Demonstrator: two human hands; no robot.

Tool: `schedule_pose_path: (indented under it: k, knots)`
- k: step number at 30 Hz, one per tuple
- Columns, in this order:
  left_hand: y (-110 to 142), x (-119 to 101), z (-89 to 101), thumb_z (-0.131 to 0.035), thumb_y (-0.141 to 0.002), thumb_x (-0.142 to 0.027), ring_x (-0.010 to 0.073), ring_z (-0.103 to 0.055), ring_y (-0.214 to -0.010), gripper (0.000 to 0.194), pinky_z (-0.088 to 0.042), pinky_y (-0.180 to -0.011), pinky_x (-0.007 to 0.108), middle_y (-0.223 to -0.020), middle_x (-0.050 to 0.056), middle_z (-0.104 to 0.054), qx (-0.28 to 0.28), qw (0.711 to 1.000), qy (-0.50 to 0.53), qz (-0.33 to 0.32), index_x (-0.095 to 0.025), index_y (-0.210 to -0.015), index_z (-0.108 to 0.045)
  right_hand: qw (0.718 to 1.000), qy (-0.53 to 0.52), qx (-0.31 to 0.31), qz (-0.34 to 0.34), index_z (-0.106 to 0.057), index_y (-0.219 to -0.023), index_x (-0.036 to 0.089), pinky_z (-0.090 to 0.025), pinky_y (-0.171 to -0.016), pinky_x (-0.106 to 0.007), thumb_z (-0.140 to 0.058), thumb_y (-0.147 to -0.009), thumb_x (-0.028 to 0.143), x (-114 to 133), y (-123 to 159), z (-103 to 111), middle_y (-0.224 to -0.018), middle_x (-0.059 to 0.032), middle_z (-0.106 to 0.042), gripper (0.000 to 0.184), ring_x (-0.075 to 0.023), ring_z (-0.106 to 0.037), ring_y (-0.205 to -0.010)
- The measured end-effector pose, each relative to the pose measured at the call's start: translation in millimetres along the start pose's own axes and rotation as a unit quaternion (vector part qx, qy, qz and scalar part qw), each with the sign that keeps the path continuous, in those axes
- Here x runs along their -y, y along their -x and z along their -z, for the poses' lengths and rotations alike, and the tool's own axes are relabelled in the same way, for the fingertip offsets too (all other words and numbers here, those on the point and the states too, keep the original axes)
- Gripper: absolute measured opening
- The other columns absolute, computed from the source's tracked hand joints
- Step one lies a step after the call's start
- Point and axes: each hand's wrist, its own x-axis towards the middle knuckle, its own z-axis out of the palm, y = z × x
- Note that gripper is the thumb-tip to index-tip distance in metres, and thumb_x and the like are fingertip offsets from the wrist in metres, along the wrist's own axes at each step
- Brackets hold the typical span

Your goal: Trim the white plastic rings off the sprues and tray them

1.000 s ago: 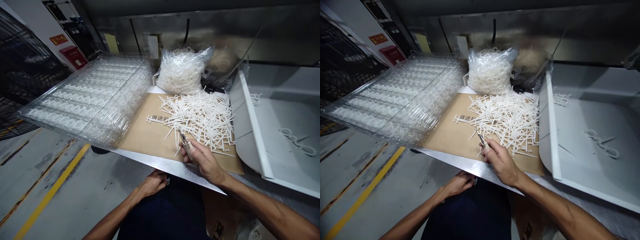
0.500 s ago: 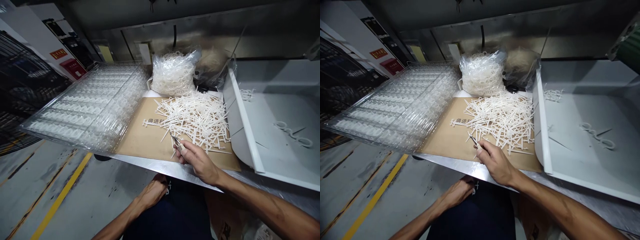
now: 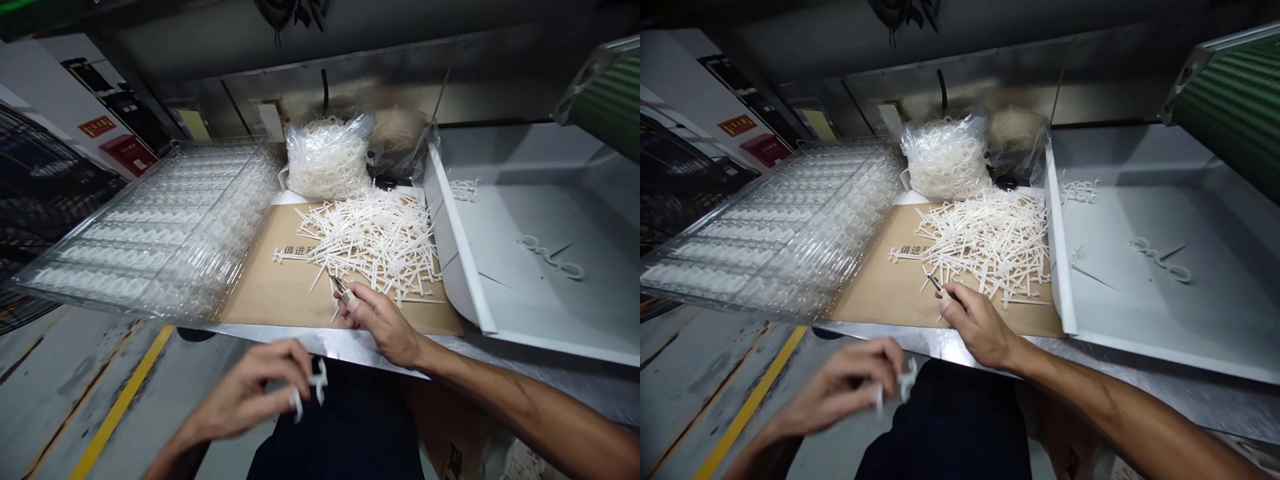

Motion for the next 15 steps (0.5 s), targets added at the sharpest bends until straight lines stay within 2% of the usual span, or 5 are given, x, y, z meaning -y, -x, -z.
schedule_pose_path:
  k: [4, 6, 10, 13, 15]
  knots:
    - [-64.8, -0.5, 50.3, -0.073, -0.096, -0.030, 0.0194, -0.070, -0.101, 0.013, -0.052, -0.088, 0.029, -0.102, 0.008, -0.074, -0.250, 0.957, -0.132, -0.062, -0.022, -0.093, -0.081, 0.999, -0.033, -0.019, 0.009, -0.062, -0.116, 0.018, -0.050, -0.075, -0.032, -0.050, -0.106, 0.059, 0.6, 0.1, -0.4, -0.097, -0.0038, -0.059, 0.044, -0.0163, -0.056, -0.080]
    - [-101.1, 0.3, 68.3, -0.074, -0.095, -0.035, 0.0215, -0.071, -0.103, 0.018, -0.054, -0.088, 0.031, -0.109, 0.010, -0.076, -0.315, 0.938, -0.120, -0.087, -0.019, -0.090, -0.081, 0.999, -0.034, -0.022, 0.014, -0.062, -0.116, 0.018, -0.050, -0.075, -0.032, -0.050, -0.106, 0.059, 1.2, -0.6, -0.1, -0.097, -0.0035, -0.058, 0.044, -0.0160, -0.055, -0.080]
    - [-140.9, -3.1, 79.9, -0.074, -0.094, -0.040, 0.0249, -0.072, -0.112, 0.024, -0.055, -0.101, 0.036, -0.120, 0.013, -0.076, -0.372, 0.912, -0.113, -0.132, -0.017, -0.094, -0.081, 0.999, -0.028, -0.022, 0.014, -0.062, -0.113, 0.019, -0.049, -0.075, -0.032, -0.050, -0.106, 0.057, 2.1, -1.7, 0.7, -0.098, -0.0031, -0.058, 0.041, -0.0159, -0.057, -0.080]
    - [-133.8, 0.1, 69.4, -0.073, -0.095, -0.043, 0.0206, -0.075, -0.086, 0.028, -0.060, -0.084, 0.034, -0.100, 0.009, -0.079, -0.373, 0.924, 0.000, -0.091, -0.016, -0.100, -0.080, 1.000, -0.017, -0.019, 0.006, -0.063, -0.109, 0.019, -0.049, -0.076, -0.032, -0.048, -0.107, 0.057, 2.4, -0.8, 0.5, -0.098, -0.0036, -0.059, 0.040, -0.0164, -0.057, -0.081]
    - [-119.5, 5.5, 56.0, -0.073, -0.095, -0.043, 0.0170, -0.072, -0.071, 0.027, -0.059, -0.072, 0.029, -0.084, 0.006, -0.077, -0.344, 0.937, 0.038, -0.044, -0.016, -0.096, -0.079, 1.000, -0.013, -0.017, 0.003, -0.063, -0.109, 0.019, -0.050, -0.076, -0.033, -0.048, -0.107, 0.057, 2.7, 0.1, 0.2, -0.099, -0.0042, -0.060, 0.042, -0.0169, -0.057, -0.081]
